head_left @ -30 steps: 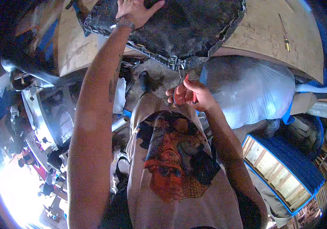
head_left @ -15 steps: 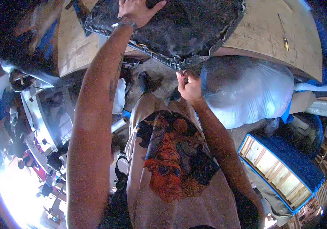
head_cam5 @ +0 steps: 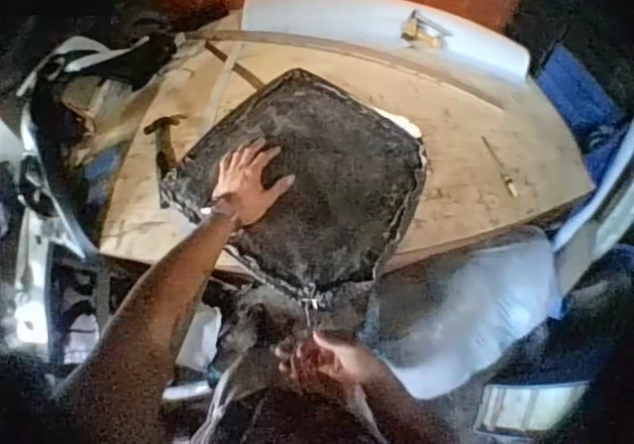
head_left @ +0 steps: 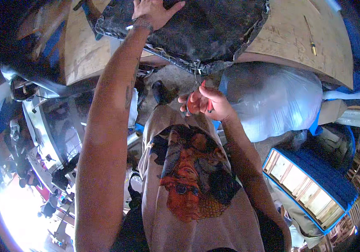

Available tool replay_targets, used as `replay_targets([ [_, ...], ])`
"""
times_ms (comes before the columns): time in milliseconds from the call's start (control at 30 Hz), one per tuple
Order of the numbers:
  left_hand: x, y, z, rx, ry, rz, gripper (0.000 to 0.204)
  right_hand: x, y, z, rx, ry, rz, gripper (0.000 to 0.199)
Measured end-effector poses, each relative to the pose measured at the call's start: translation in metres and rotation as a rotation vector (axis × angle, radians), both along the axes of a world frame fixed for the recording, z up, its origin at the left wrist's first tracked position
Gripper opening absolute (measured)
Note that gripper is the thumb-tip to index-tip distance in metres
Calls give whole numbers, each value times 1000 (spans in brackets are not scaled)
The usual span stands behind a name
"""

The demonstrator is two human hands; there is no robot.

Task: Removing staples from the bottom of a chair seat using a screwdriver and pliers.

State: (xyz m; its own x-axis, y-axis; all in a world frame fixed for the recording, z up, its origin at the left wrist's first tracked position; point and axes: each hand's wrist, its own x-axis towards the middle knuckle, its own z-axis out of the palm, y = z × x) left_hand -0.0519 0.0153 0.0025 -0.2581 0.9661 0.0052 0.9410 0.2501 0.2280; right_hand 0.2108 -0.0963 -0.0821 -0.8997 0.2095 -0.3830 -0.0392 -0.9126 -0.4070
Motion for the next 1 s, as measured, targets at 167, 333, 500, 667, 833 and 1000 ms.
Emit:
replay_targets([
  [167,-10,-9,2,10,28,21,67,-11,-9,-4,-99,156,-119,47],
  [333,-1,1,-6,-2,-9,2,68,-6,-6,-9,-26,-19,-143,42],
  [500,-5,-3,-6,-6,21,5,67,-37,-31,-15,1036,-802,-389,41],
  [667,-14,-3,-10,20,-2,-3,67,-15,-1,14,258,-266,-78,41],
  [833,-8,-1,-1,-15,-19,-10,68,-9,-21,21,214,-154,-67,39],
  [1000,-13,-3,-5,4,-10,-46,68,-31,-29,7,6,-40,-255,43],
])
